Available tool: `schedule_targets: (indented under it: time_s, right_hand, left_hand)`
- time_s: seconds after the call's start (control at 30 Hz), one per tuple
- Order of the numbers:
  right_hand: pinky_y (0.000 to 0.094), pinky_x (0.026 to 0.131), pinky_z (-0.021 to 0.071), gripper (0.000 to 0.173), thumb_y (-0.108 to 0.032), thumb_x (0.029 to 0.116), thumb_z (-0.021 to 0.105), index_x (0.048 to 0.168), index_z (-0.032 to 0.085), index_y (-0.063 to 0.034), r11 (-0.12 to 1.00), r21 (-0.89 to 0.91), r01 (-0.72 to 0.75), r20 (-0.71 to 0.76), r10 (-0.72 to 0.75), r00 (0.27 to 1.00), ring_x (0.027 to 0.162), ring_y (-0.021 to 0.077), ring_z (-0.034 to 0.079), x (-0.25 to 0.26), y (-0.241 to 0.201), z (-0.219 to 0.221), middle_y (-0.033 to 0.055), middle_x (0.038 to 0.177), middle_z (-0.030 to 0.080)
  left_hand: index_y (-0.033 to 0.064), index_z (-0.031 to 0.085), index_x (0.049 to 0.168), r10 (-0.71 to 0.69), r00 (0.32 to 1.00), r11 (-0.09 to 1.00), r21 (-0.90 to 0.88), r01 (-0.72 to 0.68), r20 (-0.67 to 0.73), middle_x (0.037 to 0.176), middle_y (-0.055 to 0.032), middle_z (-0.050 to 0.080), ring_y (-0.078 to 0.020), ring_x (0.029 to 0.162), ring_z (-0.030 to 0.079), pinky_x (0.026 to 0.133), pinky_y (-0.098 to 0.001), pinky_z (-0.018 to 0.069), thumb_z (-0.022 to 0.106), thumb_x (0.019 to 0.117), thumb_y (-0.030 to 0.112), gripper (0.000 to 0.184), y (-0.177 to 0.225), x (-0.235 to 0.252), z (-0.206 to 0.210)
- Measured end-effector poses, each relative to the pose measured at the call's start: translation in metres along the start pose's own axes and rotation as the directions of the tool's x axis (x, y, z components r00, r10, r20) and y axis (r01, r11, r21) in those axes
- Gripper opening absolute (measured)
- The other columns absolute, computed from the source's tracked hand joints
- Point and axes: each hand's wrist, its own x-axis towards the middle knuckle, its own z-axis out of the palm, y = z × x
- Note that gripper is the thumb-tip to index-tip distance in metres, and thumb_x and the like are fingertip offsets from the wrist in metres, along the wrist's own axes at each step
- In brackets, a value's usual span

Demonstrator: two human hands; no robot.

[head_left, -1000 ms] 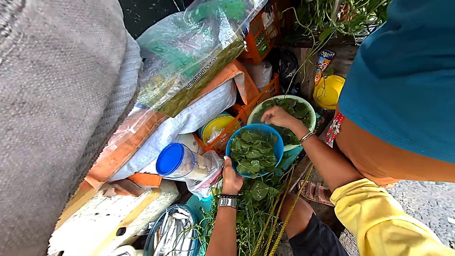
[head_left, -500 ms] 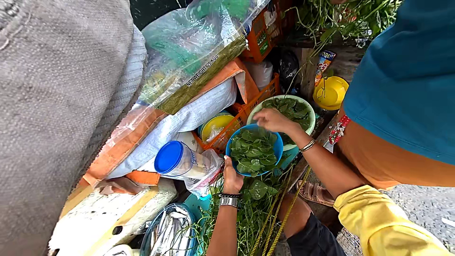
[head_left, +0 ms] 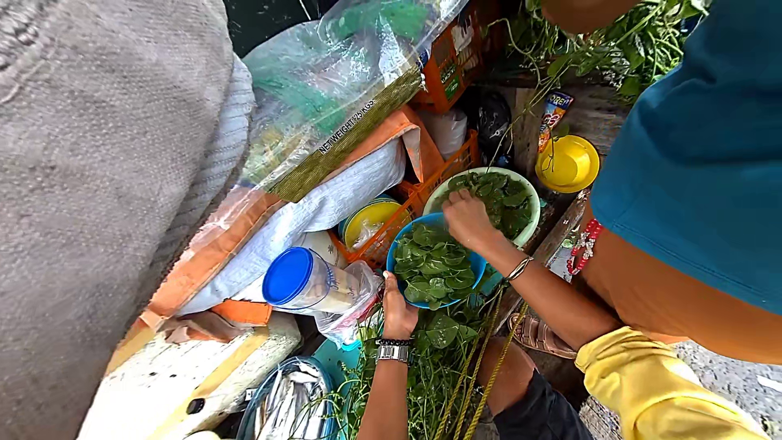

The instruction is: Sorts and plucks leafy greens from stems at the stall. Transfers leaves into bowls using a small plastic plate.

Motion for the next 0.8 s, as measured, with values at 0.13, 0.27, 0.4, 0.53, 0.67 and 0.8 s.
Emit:
schedule_targets:
  time_s: [0.13, 0.27, 0.4, 0.53, 0.67, 0.8]
  right_hand:
    - [0.0603, 0.072, 0.0554, 0.007, -0.005, 0.0889, 0.071, 0.092, 0.070, 0.0004, 0.991, 0.069, -0.115, 0.284, 0.091, 0.955, 0.100, 0.0445, 0.066, -0.005, -0.026, -0.021, 0.0232, 0.099, 0.068]
    - [0.0592, 0.081, 0.0559, 0.019, -0.014, 0.1000, 0.062, 0.109, 0.069, 0.0001, 0.970, 0.173, -0.172, 0.292, 0.117, 0.949, 0.105, 0.0431, 0.067, -0.006, -0.027, -0.034, 0.0228, 0.106, 0.069]
    - [0.0636, 0.097, 0.0508, 0.033, -0.020, 0.1033, 0.057, 0.126, 0.066, 0.0029, 0.927, 0.266, -0.264, 0.234, 0.204, 0.951, 0.118, 0.0459, 0.062, 0.020, 0.023, -0.036, 0.0278, 0.123, 0.066]
    - [0.0726, 0.107, 0.0374, 0.072, -0.029, 0.0839, 0.086, 0.140, 0.056, 0.0043, 0.896, 0.197, -0.397, 0.276, 0.338, 0.900, 0.136, 0.0563, 0.043, 0.003, 0.070, -0.033, 0.0359, 0.143, 0.049]
    - [0.0782, 0.117, 0.0137, 0.135, -0.037, 0.0619, 0.100, 0.167, 0.016, -0.0231, 0.894, 0.116, -0.432, 0.341, 0.373, 0.863, 0.153, 0.0575, 0.004, -0.026, 0.089, 0.007, 0.0293, 0.169, 0.001]
    - [0.0811, 0.111, 0.0217, 0.136, -0.023, 0.0611, 0.101, 0.166, 0.016, -0.0303, 0.926, 0.077, -0.369, 0.323, 0.327, 0.888, 0.150, 0.0607, 0.010, -0.028, 0.094, 0.029, 0.0287, 0.169, 0.003]
  left_hand:
    - [0.0121, 0.046, 0.145, 0.026, 0.999, 0.999, -0.028, -0.027, -0.025, 0.132, -0.0140, 0.061, -0.0258, 0.119, 0.063, 0.096, -0.0508, 0.0542, 0.026, 0.1108, 0.049, 0.054, -0.002, 0.002, -0.003]
    - [0.0114, 0.045, 0.144, 0.029, 0.999, 0.996, -0.081, -0.033, -0.046, 0.131, -0.0145, 0.062, -0.0269, 0.118, 0.063, 0.096, -0.0524, 0.0538, 0.023, 0.1105, 0.051, 0.057, -0.001, 0.002, -0.008]
    - [0.0101, 0.047, 0.143, 0.060, 0.996, 0.996, -0.065, -0.064, -0.062, 0.130, -0.0147, 0.063, -0.0262, 0.117, 0.063, 0.096, -0.0514, 0.0544, 0.023, 0.1107, 0.051, 0.057, 0.007, -0.001, -0.012]
    - [0.0100, 0.048, 0.142, 0.093, 0.994, 0.993, -0.066, -0.097, -0.058, 0.128, -0.0134, 0.063, -0.0246, 0.117, 0.064, 0.096, -0.0492, 0.0551, 0.024, 0.1110, 0.049, 0.055, 0.015, -0.006, -0.017]
    - [0.0105, 0.048, 0.142, 0.101, 0.993, 0.992, -0.067, -0.106, -0.064, 0.130, -0.0133, 0.062, -0.0248, 0.118, 0.063, 0.097, -0.0500, 0.0543, 0.025, 0.1110, 0.049, 0.055, 0.021, -0.009, -0.022]
    - [0.0104, 0.048, 0.143, 0.115, 0.991, 0.992, -0.044, -0.118, -0.065, 0.131, -0.0134, 0.062, -0.0243, 0.119, 0.063, 0.098, -0.0492, 0.0540, 0.025, 0.1110, 0.049, 0.055, 0.024, -0.009, -0.031]
